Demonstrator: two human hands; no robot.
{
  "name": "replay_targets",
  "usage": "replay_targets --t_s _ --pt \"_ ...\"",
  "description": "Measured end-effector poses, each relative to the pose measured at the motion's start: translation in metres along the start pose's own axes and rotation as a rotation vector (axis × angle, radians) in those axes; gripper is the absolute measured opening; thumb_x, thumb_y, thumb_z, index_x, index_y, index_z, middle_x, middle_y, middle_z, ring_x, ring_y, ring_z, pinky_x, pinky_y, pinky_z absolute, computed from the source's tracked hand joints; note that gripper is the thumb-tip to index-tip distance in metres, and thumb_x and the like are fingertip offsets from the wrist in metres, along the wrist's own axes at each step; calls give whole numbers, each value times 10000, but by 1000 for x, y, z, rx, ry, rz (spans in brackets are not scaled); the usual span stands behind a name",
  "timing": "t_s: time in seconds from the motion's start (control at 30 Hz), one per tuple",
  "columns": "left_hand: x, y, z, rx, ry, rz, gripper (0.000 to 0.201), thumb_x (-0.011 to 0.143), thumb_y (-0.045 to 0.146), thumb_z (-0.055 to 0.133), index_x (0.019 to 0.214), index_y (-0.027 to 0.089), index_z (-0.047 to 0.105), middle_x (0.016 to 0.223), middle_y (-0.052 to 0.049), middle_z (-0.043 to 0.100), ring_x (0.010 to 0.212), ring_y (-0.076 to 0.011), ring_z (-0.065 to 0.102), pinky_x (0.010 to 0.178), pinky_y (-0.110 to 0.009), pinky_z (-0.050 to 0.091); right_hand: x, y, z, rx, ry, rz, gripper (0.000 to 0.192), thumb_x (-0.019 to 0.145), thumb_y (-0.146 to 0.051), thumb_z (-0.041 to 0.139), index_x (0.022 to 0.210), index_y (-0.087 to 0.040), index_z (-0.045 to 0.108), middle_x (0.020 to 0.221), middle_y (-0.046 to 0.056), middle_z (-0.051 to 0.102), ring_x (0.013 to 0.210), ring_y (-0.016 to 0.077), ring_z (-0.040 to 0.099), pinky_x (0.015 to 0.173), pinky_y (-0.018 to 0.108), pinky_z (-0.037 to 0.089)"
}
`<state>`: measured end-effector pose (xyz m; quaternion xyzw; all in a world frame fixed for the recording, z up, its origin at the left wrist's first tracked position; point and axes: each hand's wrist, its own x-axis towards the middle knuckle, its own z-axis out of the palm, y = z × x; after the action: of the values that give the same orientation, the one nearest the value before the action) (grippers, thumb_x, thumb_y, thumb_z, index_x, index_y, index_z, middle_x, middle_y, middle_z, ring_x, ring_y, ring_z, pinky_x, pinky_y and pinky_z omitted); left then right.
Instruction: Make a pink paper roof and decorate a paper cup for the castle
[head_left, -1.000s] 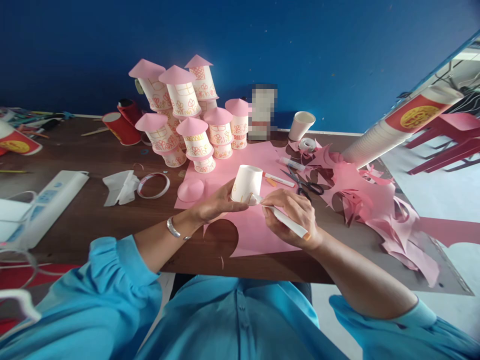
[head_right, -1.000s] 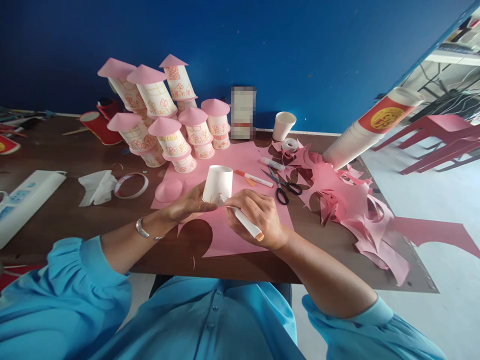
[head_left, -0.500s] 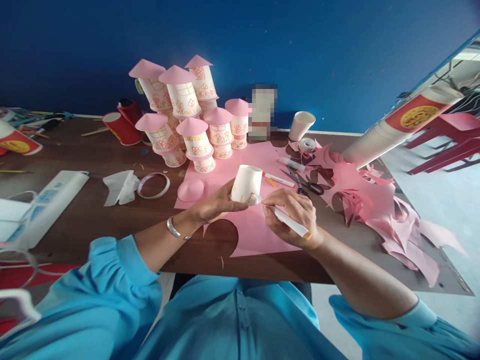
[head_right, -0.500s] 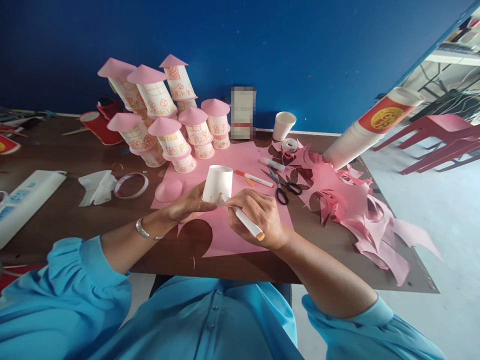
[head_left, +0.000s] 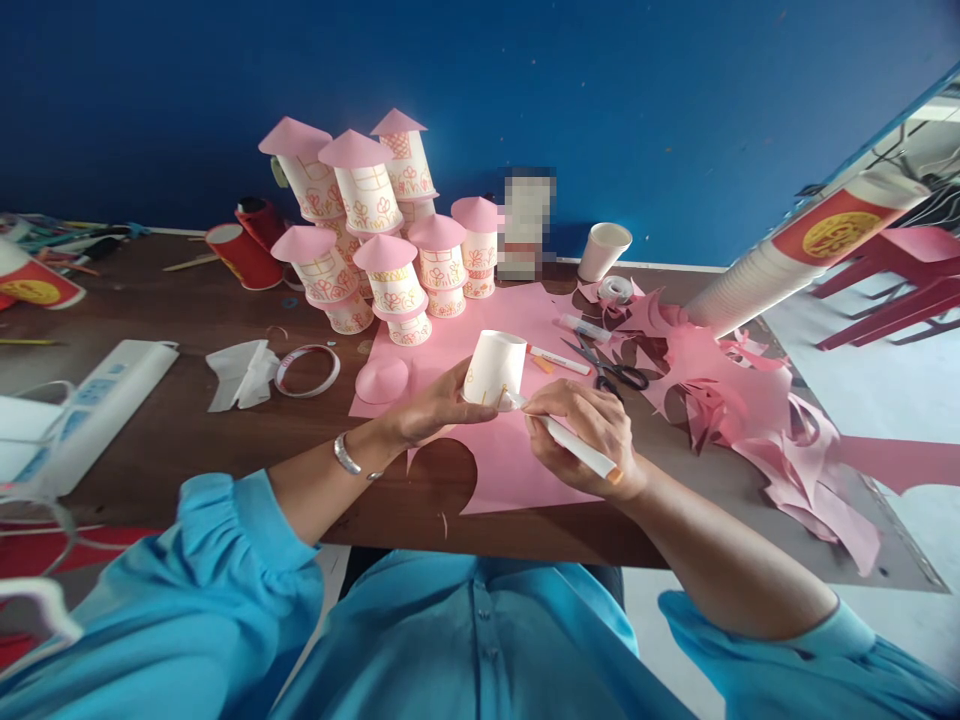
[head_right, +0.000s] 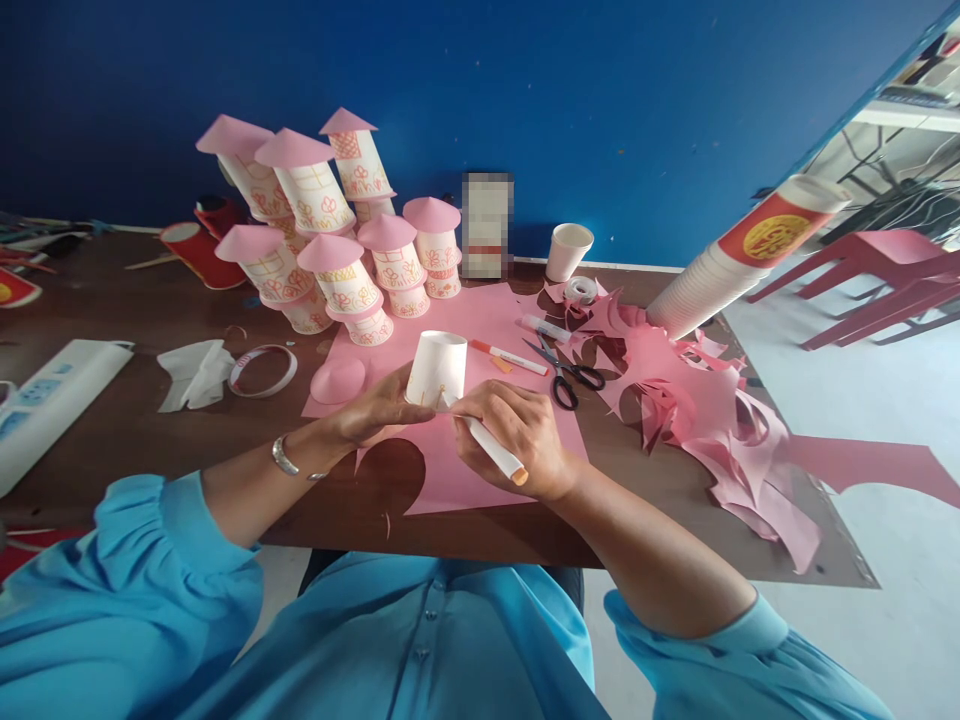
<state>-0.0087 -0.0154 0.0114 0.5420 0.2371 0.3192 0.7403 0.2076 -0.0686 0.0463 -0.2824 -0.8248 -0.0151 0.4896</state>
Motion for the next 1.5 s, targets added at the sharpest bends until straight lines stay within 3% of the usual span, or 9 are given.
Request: replay_targets --t_s 1.5 --pt "1 1 -1 45 -24 -25 589 752 343 897 1261 208 631 1159 -67 704 1088 -257 621 947 -392 471 -2 2 1 2 1 5 172 913 -90 624 1021 -223 612 818 24 760 685 166 749 612 265 591"
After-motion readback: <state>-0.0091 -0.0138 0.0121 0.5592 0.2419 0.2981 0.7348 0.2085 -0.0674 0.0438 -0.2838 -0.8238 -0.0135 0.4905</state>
